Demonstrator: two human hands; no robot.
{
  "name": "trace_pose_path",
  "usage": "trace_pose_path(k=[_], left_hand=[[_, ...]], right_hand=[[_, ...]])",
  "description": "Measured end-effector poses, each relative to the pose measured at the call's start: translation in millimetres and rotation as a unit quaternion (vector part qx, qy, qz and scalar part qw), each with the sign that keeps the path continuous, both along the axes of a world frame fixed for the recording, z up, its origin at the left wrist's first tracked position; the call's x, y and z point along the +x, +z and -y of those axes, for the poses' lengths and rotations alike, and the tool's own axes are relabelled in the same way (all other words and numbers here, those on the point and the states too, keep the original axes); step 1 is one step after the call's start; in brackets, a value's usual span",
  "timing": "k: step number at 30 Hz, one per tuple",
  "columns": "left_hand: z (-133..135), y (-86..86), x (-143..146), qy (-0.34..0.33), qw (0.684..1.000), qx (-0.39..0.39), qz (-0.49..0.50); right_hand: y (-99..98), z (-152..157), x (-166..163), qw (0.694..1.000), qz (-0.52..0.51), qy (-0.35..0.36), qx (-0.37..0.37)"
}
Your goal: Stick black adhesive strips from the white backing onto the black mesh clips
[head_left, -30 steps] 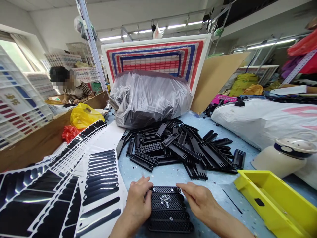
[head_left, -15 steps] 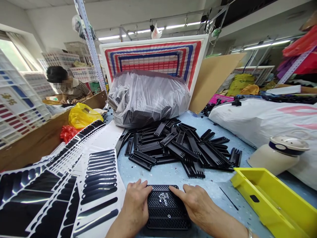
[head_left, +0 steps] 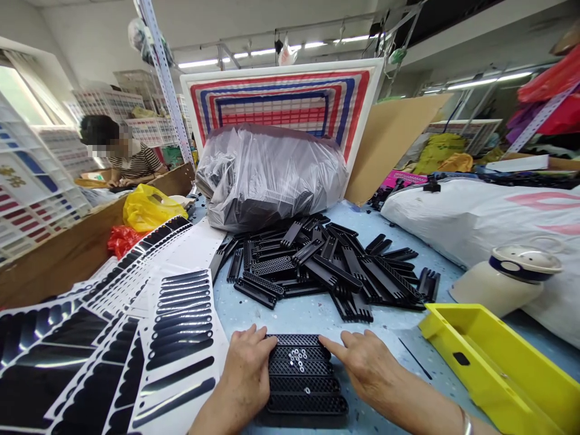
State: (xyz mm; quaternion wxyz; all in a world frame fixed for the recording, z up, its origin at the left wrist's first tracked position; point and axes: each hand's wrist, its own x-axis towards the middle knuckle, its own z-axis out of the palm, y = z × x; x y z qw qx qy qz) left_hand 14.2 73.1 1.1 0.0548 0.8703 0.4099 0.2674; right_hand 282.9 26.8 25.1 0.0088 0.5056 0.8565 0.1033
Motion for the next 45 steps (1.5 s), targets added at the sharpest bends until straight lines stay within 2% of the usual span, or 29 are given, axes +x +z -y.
trace_pose_path(k=[4, 10, 16, 21, 24, 26, 27, 29, 30, 33, 37, 42, 45], left_hand=[[-0.2, 3.1, 0.9, -0.005, 1.000, 0.001, 0.003], [0.9, 1.7, 1.0, -0.005, 1.000, 0.006, 0.001], [0.6, 0.7, 0.3, -0.014, 1.000, 0.016, 0.012], [0.4, 3.7, 0.3, -0.022, 0.999, 0.018, 0.018], [1.0, 4.3, 1.1, -0.014, 1.000, 0.011, 0.017], [1.2, 4.2, 1.6, -0.009, 1.000, 0.007, 0.022], [1.3, 4.0, 1.8, -0.008, 1.000, 0.005, 0.025], [1.2, 3.8, 1.8, -0.008, 1.000, 0.001, 0.027], [1.1, 3.7, 1.6, -0.010, 1.000, -0.001, 0.026], [0.7, 3.7, 0.7, -0.012, 1.000, -0.004, 0.021], [0.6, 4.5, -0.4, -0.018, 1.000, -0.004, 0.016], [1.3, 6.3, 0.0, -0.015, 1.000, -0.015, 0.016], [1.7, 6.5, 0.2, -0.016, 1.000, -0.019, 0.013]], right_hand=[[15.2, 0.2, -7.1, 1.000, 0.011, 0.017, 0.020], [48.4, -2.5, -19.0, 0.987, 0.106, 0.121, 0.018], [50.5, -8.4, -20.9, 0.984, 0.096, 0.147, -0.025], [54.5, -10.4, -17.3, 0.989, 0.031, 0.111, -0.089], [40.5, -7.5, -9.6, 0.989, -0.026, 0.078, -0.120], [17.5, -3.2, 0.5, 0.988, -0.087, 0.049, -0.121], [3.0, -0.7, 6.6, 0.986, -0.117, 0.043, -0.112], [-26.7, 4.0, 18.2, 0.982, -0.180, 0.027, -0.041], [-39.6, 5.9, 22.8, 0.979, -0.197, 0.025, -0.039], [-62.1, 9.3, 28.9, 0.975, -0.221, 0.006, -0.023], [-57.1, 11.1, 26.8, 0.971, -0.240, 0.019, -0.005], [-32.2, 9.6, 21.1, 0.973, -0.225, 0.041, -0.021], [-15.6, 6.2, 11.0, 0.984, -0.168, 0.035, -0.045]])
